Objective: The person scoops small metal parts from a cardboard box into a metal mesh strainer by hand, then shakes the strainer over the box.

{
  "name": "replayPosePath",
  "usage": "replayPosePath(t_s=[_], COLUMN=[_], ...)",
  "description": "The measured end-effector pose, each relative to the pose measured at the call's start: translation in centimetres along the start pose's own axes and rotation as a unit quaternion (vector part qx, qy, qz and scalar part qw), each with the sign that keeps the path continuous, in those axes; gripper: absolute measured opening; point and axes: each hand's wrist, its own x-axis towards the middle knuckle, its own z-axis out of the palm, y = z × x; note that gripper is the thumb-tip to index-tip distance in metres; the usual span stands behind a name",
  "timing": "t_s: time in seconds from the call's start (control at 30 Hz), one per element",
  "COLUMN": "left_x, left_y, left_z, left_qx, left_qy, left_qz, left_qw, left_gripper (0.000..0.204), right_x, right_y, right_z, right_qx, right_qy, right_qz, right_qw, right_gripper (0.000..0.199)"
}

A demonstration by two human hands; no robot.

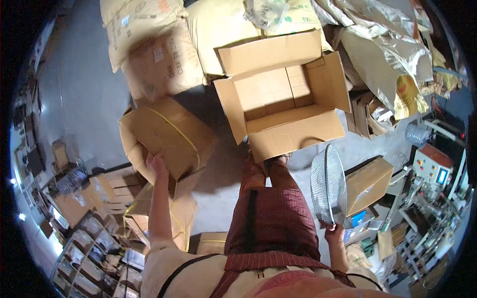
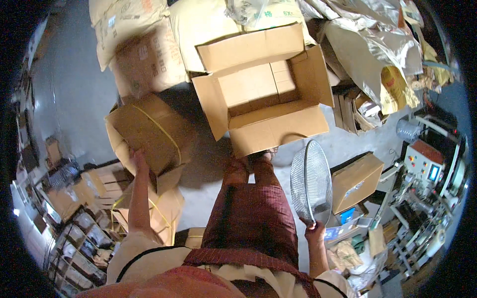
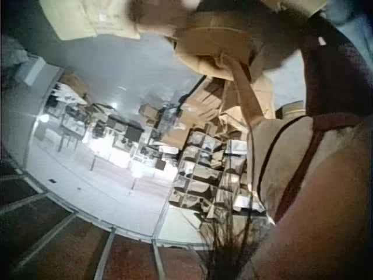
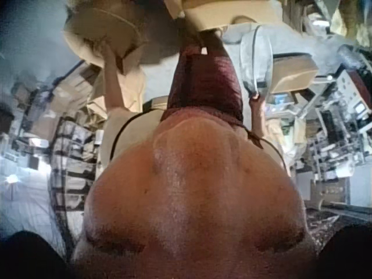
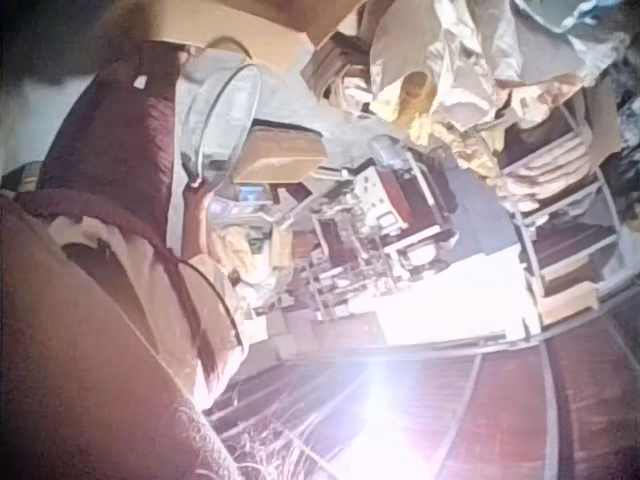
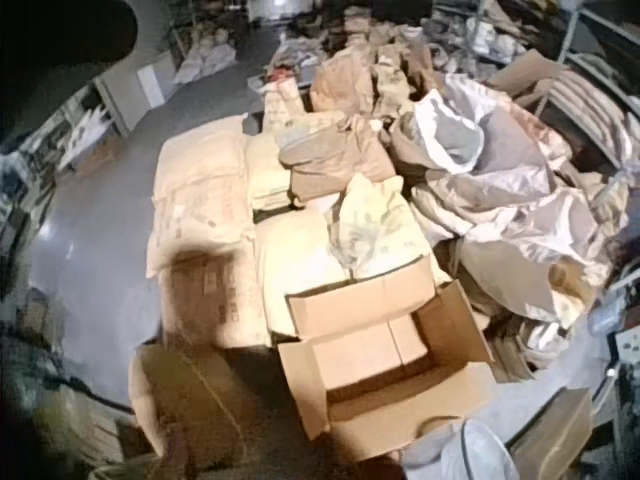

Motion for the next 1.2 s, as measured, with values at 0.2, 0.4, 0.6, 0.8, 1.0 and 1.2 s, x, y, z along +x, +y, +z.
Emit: replayPosePath(t_s=[0.2, 0.4, 0.6, 0.8, 1.0, 1.2], left_x=[-5.9, -4.1, -0.6, -2.1, -13.2, -26.2], left_y=[21.1, 29.0, 31.3, 26.4, 19.7, 0.6], left_z=[13.0, 24.9, 44.5, 56.2, 56.8, 45.4], left_qx=[0.114, 0.434, 0.373, 0.602, 0.677, 0.437], left_qy=[-0.14, -0.255, -0.417, -0.264, -0.173, -0.7], left_qz=[0.143, 0.459, 0.412, 0.6, 0.666, 0.244], left_qw=[0.973, 0.732, 0.719, 0.455, 0.262, 0.509], left_gripper=[0.032, 0.029, 0.036, 0.031, 0.083, 0.047], right_x=[2.0, 1.2, 1.9, 4.3, 5.4, 6.8], right_y=[3.0, 6.4, 8.5, 13.4, 18.1, 19.3], right_z=[-0.4, -2.1, -3.9, -10.4, -12.7, -14.6], right_qx=[0.063, 0.089, 0.138, 0.248, 0.362, 0.385], right_qy=[0.017, 0.067, 0.056, 0.07, 0.163, 0.213], right_qz=[0.019, -0.007, 0.044, 0.058, 0.023, -0.046], right_qw=[0.998, 0.994, 0.988, 0.964, 0.918, 0.897], right_gripper=[0.022, 0.007, 0.007, 0.033, 0.018, 0.008])
